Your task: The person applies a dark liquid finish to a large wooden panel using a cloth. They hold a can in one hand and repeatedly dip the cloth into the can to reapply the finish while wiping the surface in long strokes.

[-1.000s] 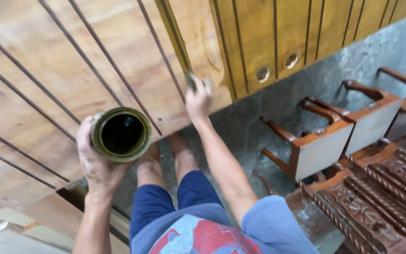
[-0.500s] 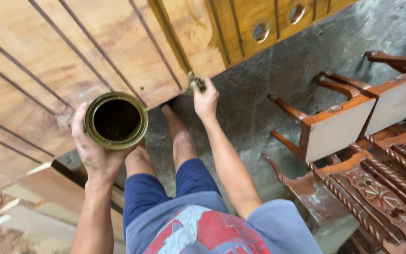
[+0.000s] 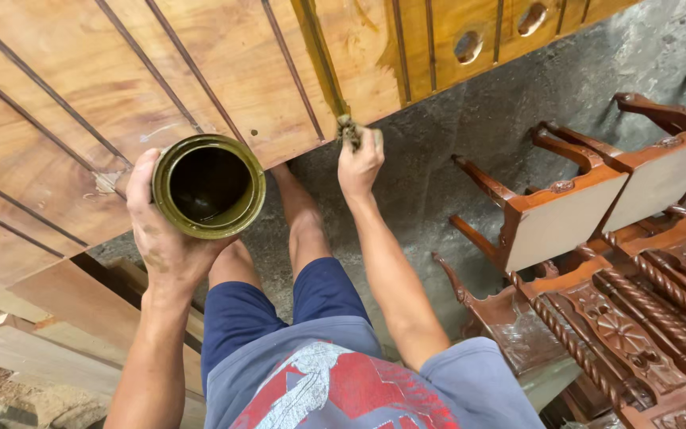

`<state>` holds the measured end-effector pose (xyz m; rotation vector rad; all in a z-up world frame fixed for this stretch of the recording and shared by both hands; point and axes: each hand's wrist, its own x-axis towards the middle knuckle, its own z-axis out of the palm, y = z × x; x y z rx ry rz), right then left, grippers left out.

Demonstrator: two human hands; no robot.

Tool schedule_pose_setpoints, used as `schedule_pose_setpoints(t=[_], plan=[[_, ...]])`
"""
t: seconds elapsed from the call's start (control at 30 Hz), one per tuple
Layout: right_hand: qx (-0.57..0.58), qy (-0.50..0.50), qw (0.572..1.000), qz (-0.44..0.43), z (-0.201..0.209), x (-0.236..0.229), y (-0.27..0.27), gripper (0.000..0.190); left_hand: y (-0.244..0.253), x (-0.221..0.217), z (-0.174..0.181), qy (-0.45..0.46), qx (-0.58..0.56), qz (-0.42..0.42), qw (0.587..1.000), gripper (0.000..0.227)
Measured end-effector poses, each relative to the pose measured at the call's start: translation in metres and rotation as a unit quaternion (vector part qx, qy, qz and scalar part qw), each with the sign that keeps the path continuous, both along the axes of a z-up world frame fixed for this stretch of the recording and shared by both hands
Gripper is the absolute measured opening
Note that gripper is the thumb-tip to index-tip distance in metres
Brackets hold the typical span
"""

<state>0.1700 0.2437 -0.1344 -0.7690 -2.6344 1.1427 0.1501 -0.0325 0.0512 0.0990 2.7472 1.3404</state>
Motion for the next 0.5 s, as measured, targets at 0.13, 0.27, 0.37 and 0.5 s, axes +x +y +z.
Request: schedule_pose_setpoints(t=[0.13, 0.27, 0.37, 0.5], plan=[[0.094, 0.024, 0.994, 0.058, 0.004, -0.025, -0.005, 0.015, -0.001, 0.0, -0.003, 0.007, -0.014, -0.017, 1.0, 0.12], [0.06, -0.002, 0.996, 0.067, 0.012, -0.016, -0.016, 0.014, -0.006, 0.004, -0.001, 0.006, -0.023, -0.009, 1.0, 0.117], [-0.008, -0.017, 0.999, 0.041, 0.01, -0.017, -0.018, 0.018, -0.012, -0.01, -0.006, 0.025, -0.013, -0.005, 1.0, 0.121], [0.007, -0.026, 0.998, 0.052, 0.013, 0.049, -0.026, 0.02, -0.019, 0.002, -0.012, -0.003, -0.001, -0.003, 1.0, 0.117]])
